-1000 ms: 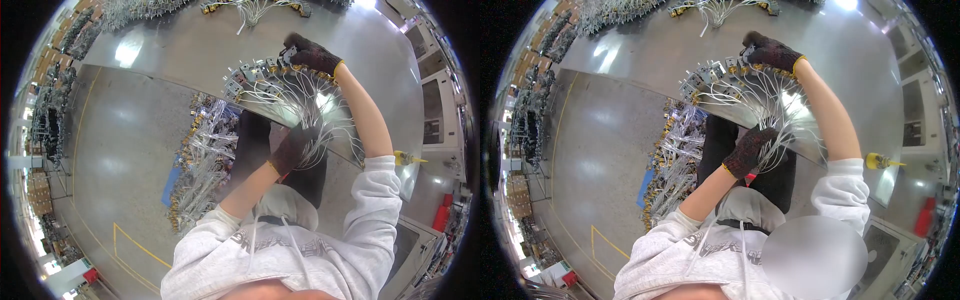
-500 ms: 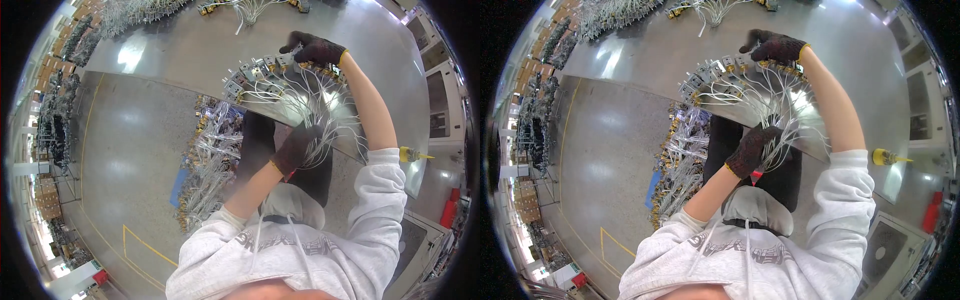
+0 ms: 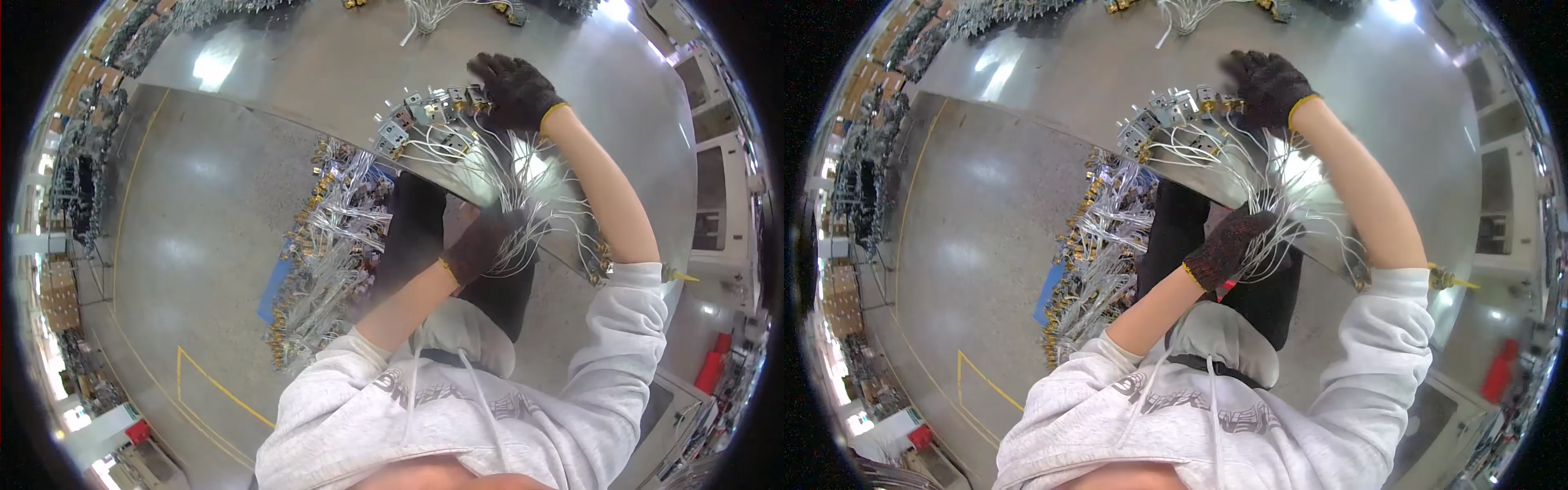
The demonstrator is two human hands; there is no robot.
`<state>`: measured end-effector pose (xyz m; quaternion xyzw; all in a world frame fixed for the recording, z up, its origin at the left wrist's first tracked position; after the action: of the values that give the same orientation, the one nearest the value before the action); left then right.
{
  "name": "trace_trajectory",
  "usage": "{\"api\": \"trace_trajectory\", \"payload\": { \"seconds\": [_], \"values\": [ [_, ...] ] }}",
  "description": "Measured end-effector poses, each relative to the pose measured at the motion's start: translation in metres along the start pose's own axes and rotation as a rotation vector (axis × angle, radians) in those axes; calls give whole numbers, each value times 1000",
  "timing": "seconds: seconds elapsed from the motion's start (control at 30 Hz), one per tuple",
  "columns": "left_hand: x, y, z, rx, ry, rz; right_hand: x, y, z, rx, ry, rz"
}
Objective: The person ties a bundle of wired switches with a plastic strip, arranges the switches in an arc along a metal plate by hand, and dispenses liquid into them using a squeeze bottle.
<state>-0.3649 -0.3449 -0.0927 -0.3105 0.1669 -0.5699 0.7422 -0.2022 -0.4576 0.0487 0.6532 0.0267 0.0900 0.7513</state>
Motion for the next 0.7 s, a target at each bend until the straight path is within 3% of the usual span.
{"api": "trace_trajectory", "payload": {
  "seconds": [0.1,0.13,0.17,0.23,0.3,0.37,0.43,0.5,0.57,0.67,0.7],
  "values": [
    [3,4,-3,189,-55,-18,11,23,-27,217,166,-205],
    [3,4,2,284,-69,-15,9,39,-47,277,302,-79],
    [3,4,6,377,-83,-9,15,38,-57,274,312,-91],
    [7,4,2,397,-33,-75,22,4,-81,68,386,-374],
    [8,-1,16,558,-33,-109,25,-8,-81,22,416,-332],
    [-1,-21,64,714,-60,-109,25,1,-76,-17,456,-99],
    [-32,-24,102,878,360,83,15,5,-85,-23,535,-96],
    [-51,-42,170,1388,58,156,7,16,-92,-23,598,-95],
    [-67,-52,228,1691,-215,380,6,8,-95,-134,570,-353],
    [-51,-32,298,1912,-568,533,11,4,-102,-91,588,-346],
    [-33,-22,313,1991,-522,482,12,-7,-101,-110,600,-365]
  ]
}}
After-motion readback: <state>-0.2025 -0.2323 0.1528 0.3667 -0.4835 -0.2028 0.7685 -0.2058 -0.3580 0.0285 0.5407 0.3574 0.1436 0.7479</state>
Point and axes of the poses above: each hand's wrist, its own x-axis towards the middle knuckle, its own y-axis out of the back of the hand, z = x × y, the point moved 10 cm from there along x, towards the middle knuckle, and after that the axes turned 15 degrees about -z, right-handed, at the moved point
